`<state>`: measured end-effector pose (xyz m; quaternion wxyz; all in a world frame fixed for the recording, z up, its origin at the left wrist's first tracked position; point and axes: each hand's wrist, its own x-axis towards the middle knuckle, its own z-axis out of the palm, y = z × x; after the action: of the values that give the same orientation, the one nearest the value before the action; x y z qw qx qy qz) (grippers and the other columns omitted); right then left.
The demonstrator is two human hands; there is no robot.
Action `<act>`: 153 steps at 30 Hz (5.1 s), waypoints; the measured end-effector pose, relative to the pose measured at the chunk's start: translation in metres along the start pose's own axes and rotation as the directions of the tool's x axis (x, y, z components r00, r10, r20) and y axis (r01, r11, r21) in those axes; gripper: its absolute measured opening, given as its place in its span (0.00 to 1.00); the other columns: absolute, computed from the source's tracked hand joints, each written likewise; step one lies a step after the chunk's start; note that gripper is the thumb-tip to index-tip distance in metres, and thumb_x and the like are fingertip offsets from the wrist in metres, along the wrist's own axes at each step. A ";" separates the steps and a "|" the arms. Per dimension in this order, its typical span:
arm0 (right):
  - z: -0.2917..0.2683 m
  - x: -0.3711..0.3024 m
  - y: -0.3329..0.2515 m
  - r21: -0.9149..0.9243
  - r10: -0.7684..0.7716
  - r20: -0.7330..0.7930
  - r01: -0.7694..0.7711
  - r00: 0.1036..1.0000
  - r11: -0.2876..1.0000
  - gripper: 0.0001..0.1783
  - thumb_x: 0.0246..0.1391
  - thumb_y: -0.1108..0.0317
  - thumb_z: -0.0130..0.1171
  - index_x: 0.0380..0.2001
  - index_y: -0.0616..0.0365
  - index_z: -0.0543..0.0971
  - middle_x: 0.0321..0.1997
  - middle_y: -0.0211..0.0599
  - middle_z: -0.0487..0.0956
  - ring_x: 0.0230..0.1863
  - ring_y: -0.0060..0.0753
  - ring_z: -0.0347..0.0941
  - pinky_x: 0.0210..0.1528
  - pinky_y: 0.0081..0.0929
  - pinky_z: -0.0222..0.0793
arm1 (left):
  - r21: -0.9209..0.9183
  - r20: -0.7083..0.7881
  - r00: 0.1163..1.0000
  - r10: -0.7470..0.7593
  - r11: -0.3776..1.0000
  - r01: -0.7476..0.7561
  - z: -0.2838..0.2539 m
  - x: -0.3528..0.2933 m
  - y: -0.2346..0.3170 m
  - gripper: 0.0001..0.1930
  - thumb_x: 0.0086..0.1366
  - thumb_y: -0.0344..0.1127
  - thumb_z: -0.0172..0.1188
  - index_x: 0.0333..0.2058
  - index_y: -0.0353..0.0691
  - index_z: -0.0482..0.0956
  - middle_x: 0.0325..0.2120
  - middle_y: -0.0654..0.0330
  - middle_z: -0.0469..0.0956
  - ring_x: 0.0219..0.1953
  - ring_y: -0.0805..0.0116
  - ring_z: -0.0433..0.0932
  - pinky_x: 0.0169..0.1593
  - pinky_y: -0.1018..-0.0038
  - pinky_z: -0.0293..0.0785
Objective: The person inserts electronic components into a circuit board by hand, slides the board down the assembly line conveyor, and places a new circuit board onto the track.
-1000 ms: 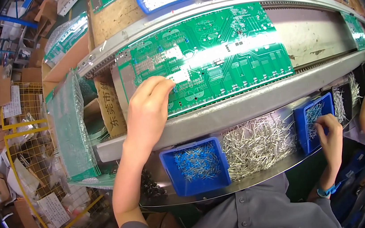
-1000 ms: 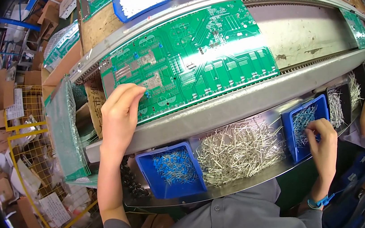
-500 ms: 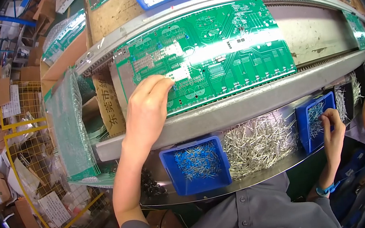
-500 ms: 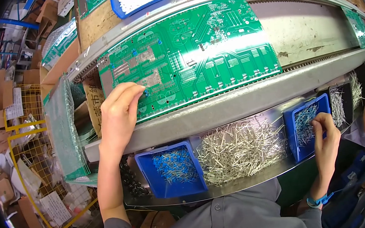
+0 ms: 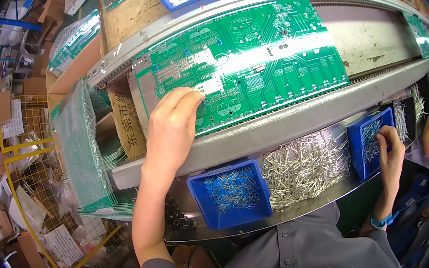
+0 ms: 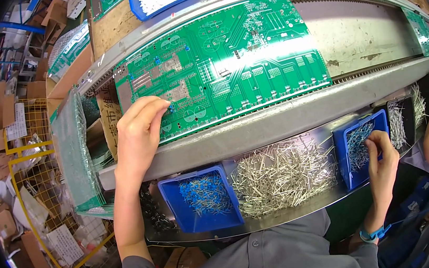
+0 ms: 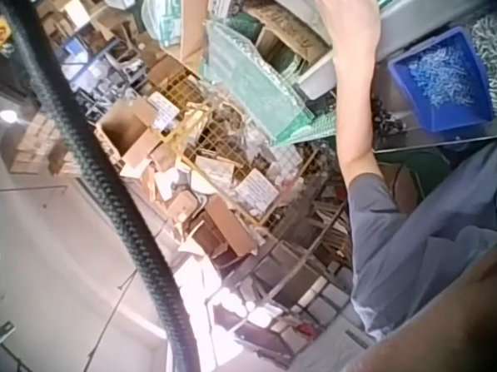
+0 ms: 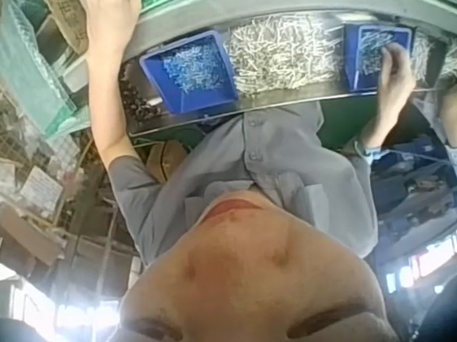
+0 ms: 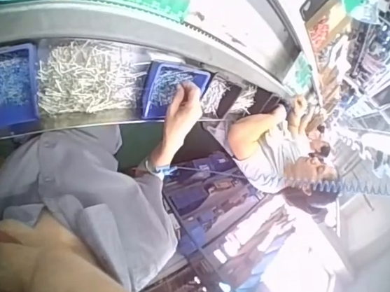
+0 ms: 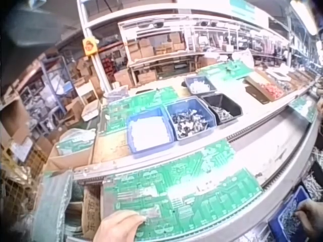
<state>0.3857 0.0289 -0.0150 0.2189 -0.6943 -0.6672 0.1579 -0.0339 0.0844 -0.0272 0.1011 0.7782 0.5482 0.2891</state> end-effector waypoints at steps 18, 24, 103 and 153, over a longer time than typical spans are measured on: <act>-0.001 0.001 -0.002 0.009 -0.009 0.000 0.009 1.000 1.000 0.01 0.54 0.81 0.53 0.31 0.66 0.72 0.24 0.37 0.73 0.25 0.23 0.67 0.29 0.19 0.64 | 0.008 0.009 1.000 0.012 1.000 -0.012 -0.001 0.000 -0.001 0.09 0.50 0.18 0.59 0.32 0.32 0.78 0.32 0.51 0.77 0.36 0.52 0.78 0.40 0.65 0.75; -0.002 0.000 0.001 0.015 0.001 -0.012 -0.001 1.000 1.000 0.03 0.53 0.81 0.54 0.32 0.67 0.74 0.25 0.38 0.74 0.26 0.23 0.68 0.30 0.19 0.64 | 0.026 0.015 1.000 0.028 0.999 -0.028 -0.001 0.002 -0.001 0.09 0.50 0.18 0.59 0.32 0.32 0.77 0.32 0.51 0.77 0.36 0.53 0.78 0.40 0.65 0.75; 0.128 0.118 -0.174 0.406 -0.697 0.156 0.598 0.700 0.691 0.06 0.50 0.79 0.60 0.34 0.60 0.81 0.30 0.36 0.80 0.29 0.27 0.76 0.30 0.22 0.71 | -0.020 0.631 0.758 0.164 0.981 -0.195 -0.004 -0.068 0.089 0.04 0.47 0.29 0.58 0.24 0.39 0.73 0.15 0.60 0.75 0.19 0.68 0.78 0.20 0.74 0.70; 0.127 0.121 -0.175 0.382 -0.761 0.239 0.662 0.603 0.645 0.05 0.45 0.80 0.61 0.28 0.61 0.81 0.29 0.34 0.81 0.33 0.34 0.73 0.39 0.28 0.69 | -0.158 0.676 0.708 0.205 0.978 -0.132 -0.010 -0.062 0.080 0.01 0.43 0.29 0.59 0.18 0.41 0.77 0.17 0.56 0.77 0.22 0.60 0.80 0.24 0.68 0.72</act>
<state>0.1775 0.1639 -0.0248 0.2178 -0.2888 -0.8920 0.2712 0.0095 -0.0036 -0.0018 0.3085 0.8706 0.3830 0.0140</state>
